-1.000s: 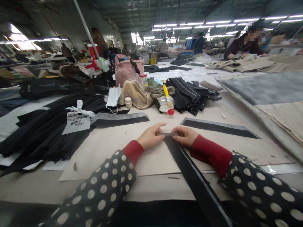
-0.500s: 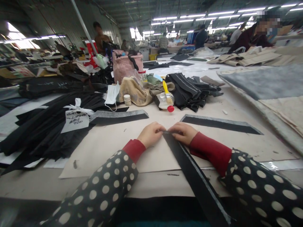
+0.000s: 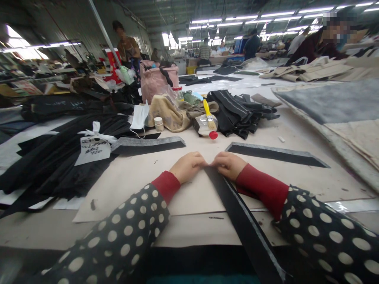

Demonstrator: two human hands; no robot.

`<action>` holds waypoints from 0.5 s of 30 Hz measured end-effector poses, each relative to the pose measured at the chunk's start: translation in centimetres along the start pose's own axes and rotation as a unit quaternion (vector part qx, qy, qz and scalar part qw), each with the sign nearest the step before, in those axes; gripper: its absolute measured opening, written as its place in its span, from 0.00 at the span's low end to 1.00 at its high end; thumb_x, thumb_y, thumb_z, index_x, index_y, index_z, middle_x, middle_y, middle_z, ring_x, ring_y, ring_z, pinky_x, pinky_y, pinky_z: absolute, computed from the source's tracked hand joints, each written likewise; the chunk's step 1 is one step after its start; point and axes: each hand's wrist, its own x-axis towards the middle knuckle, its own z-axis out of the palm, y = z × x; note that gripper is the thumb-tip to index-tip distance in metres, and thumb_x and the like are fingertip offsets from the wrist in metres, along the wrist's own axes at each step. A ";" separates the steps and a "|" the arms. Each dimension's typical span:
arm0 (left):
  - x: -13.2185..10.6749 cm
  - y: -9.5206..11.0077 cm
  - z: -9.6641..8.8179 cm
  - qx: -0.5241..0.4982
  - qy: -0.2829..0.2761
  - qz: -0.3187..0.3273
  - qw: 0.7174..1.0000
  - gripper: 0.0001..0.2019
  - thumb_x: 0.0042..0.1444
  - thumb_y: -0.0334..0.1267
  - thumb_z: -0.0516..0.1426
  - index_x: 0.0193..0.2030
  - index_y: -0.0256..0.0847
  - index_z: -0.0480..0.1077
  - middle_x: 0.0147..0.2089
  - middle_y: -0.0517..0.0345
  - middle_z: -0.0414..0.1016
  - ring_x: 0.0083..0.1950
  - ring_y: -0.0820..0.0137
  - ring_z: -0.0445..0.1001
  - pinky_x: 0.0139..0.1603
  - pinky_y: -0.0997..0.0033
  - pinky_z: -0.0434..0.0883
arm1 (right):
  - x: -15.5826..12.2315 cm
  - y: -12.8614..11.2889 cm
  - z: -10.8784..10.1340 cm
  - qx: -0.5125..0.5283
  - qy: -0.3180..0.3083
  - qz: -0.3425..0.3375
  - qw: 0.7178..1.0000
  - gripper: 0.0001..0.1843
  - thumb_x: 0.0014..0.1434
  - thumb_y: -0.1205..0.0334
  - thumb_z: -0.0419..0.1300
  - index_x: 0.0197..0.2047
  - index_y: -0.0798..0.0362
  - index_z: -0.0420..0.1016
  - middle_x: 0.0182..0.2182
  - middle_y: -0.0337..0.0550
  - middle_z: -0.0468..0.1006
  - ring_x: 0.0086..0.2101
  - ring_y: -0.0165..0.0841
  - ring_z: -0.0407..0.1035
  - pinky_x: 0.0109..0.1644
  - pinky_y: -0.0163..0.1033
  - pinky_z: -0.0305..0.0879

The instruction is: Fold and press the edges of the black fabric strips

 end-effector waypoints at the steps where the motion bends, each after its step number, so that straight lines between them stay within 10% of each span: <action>1: -0.1 -0.1 -0.1 0.023 -0.010 0.021 0.999 0.12 0.52 0.26 0.49 0.36 0.38 0.72 0.35 0.56 0.69 0.39 0.73 0.66 0.42 0.74 0.65 | 0.0 -0.1 0.0 -0.011 -0.007 -0.001 1.000 0.15 0.46 0.75 0.51 0.35 0.57 0.75 0.31 0.46 0.71 0.34 0.33 0.64 0.41 0.38 0.61; 7: -1.1 0.1 -1.0 0.171 -0.078 0.089 0.978 0.15 0.55 0.27 0.46 0.46 0.39 0.68 0.43 0.52 0.69 0.42 0.69 0.63 0.45 0.70 0.64 | 0.0 -1.3 -0.5 -0.105 -0.056 -0.004 0.993 0.15 0.49 0.74 0.50 0.38 0.57 0.74 0.34 0.48 0.70 0.35 0.35 0.61 0.43 0.40 0.59; 15: -0.8 1.7 -2.0 0.157 -0.043 0.010 0.987 0.13 0.53 0.26 0.47 0.39 0.37 0.70 0.42 0.52 0.69 0.44 0.68 0.65 0.48 0.68 0.64 | 0.1 -2.2 -1.1 -0.085 -0.080 0.021 0.993 0.17 0.49 0.73 0.49 0.39 0.56 0.74 0.36 0.48 0.70 0.37 0.35 0.61 0.45 0.41 0.58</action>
